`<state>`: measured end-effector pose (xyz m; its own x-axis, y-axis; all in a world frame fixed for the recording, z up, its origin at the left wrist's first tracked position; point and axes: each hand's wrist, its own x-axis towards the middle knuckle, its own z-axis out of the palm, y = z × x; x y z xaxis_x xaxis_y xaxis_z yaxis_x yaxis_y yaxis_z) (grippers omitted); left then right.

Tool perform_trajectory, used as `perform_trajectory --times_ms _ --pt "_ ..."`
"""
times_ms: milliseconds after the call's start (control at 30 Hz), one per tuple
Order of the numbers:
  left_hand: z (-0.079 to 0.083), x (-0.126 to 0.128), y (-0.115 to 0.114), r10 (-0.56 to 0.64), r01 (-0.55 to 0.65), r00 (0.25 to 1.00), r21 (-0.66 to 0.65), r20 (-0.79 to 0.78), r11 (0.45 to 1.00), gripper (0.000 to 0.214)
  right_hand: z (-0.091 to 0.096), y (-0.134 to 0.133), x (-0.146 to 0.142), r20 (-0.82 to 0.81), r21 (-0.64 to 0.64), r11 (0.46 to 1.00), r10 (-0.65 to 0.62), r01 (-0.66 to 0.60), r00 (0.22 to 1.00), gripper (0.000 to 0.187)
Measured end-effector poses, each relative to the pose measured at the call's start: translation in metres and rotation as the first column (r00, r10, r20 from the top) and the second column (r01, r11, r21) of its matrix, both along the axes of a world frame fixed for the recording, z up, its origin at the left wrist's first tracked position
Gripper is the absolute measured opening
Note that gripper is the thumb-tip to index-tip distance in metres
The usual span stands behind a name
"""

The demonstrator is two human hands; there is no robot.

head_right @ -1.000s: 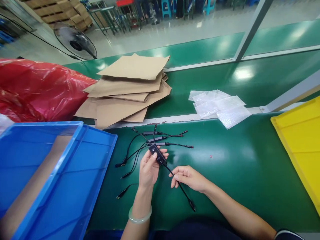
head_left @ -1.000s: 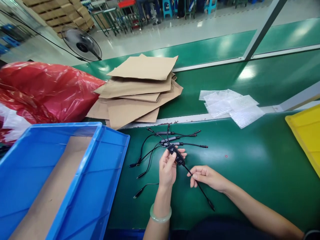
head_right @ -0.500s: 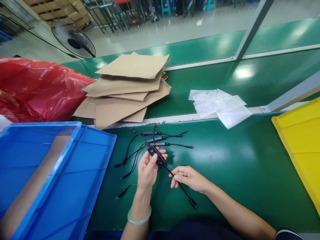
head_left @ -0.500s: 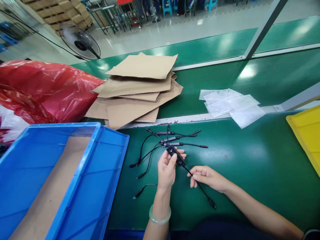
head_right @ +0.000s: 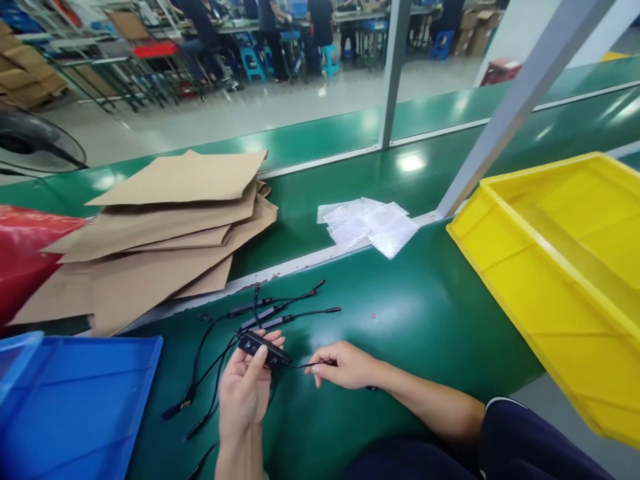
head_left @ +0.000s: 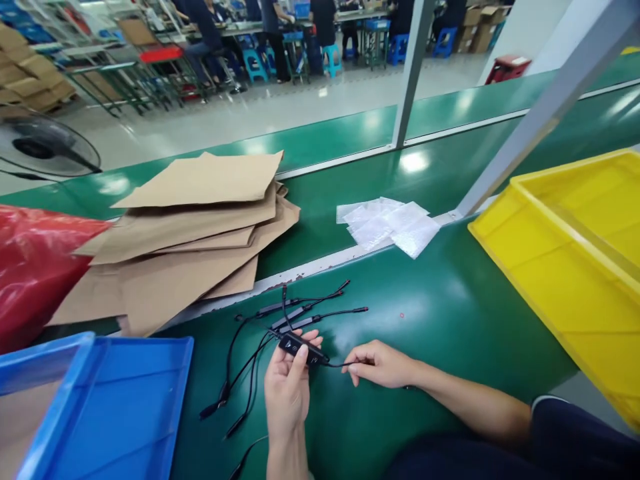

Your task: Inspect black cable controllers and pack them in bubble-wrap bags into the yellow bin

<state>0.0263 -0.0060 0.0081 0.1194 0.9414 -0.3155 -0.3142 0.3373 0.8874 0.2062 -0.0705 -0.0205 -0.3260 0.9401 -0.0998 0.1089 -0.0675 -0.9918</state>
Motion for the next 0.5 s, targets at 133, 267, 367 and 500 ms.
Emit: perform_trajectory --times_ms 133,267,367,500 --pt "0.006 -0.001 -0.001 -0.042 0.041 0.999 0.038 0.016 0.998 0.032 0.010 -0.002 0.014 0.424 0.384 0.917 -0.076 -0.103 0.902 0.030" --pt "0.007 0.003 -0.006 -0.179 0.177 0.983 0.059 0.030 0.982 0.031 0.016 -0.003 0.028 0.516 0.653 0.754 -0.373 -0.072 0.771 0.033" --pt "0.003 0.009 -0.012 -0.323 0.322 0.946 0.046 0.011 0.946 0.029 0.017 -0.004 0.032 0.411 0.775 0.631 -0.541 0.031 0.734 0.026" --pt "0.003 0.017 -0.023 -0.493 0.499 0.866 0.080 -0.078 0.863 0.028 0.015 -0.006 0.027 0.322 0.803 0.578 -0.627 0.146 0.710 0.021"
